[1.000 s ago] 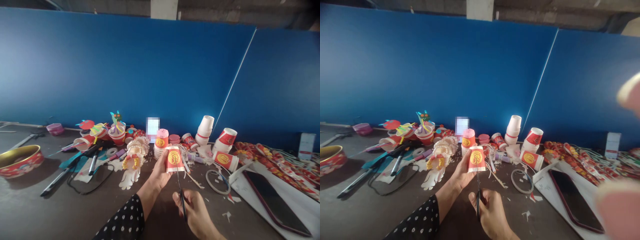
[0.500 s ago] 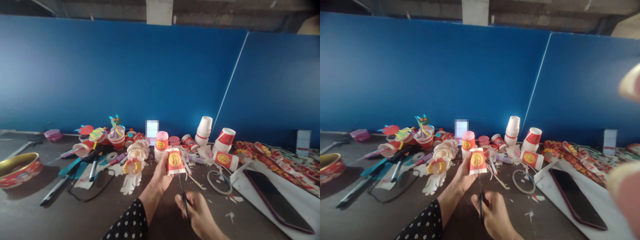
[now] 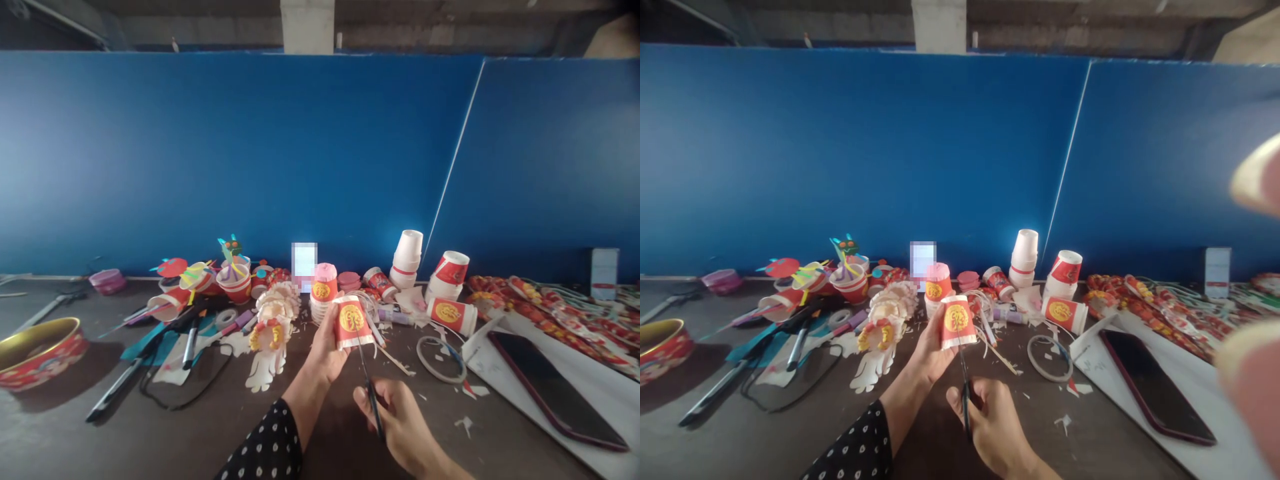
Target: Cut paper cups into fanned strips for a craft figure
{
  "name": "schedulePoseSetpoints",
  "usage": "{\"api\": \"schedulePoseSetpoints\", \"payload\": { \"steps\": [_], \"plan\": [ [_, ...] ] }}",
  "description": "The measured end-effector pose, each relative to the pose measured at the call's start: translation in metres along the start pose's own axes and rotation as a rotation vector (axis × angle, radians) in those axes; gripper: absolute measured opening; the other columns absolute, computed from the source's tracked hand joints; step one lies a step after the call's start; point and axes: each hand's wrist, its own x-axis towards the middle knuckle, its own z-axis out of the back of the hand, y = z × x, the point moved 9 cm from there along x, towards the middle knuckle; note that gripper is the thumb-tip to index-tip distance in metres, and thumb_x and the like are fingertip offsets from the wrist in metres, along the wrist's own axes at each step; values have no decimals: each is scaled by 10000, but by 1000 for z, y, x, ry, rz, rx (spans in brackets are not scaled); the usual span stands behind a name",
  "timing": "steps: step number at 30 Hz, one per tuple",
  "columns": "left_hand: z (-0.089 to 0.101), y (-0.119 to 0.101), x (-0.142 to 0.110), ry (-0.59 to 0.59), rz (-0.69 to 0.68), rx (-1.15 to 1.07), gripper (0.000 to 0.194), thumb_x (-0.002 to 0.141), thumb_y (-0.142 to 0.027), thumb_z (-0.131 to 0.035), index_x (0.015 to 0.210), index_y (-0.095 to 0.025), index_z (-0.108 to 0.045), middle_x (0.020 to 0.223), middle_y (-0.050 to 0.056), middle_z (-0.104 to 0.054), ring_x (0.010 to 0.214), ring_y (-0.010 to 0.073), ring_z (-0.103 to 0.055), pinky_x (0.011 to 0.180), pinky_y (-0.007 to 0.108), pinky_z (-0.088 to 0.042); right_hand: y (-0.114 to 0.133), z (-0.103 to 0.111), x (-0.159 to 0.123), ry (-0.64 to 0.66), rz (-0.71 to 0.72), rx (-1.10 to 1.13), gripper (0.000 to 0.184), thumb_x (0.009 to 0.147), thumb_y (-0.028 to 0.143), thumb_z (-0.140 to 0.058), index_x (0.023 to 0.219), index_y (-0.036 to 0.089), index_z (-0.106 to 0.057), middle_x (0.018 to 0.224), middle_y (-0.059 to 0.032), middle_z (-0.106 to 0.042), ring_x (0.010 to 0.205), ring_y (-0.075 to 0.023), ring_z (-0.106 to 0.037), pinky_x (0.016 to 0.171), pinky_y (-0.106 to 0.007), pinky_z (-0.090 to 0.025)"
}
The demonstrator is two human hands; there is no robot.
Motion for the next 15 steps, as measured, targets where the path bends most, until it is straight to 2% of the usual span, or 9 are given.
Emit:
{"api": "schedulePoseSetpoints", "payload": {
  "steps": [3,9,15],
  "plan": [
    [-1,1,-1,3,11,15,472,762,-369,-554,1195,-206,-458,964,81,-616,766,188,-602,620,293,-486,0,0,0,-11,7,-12,457,772,534,-448,506,166,-400,453,51,-322,432,-63,-283,413,-210,-180],
    [-5,-1,-1,5,-12,-15,480,770,-362,-545,1224,-271,-418,969,57,-603,748,184,-596,603,313,-488,-5,0,0,-1,11,-45,466,780,540,-437,510,162,-407,461,47,-329,442,-66,-286,425,-212,-194],
    [-4,-1,-1,12,-3,-22,515,759,-364,-560,1236,-244,-409,963,69,-614,745,189,-608,618,309,-487,-6,1,0,-9,-5,-40,465,775,545,-439,506,167,-402,461,46,-333,441,-69,-290,423,-211,-196]
  ]
}}
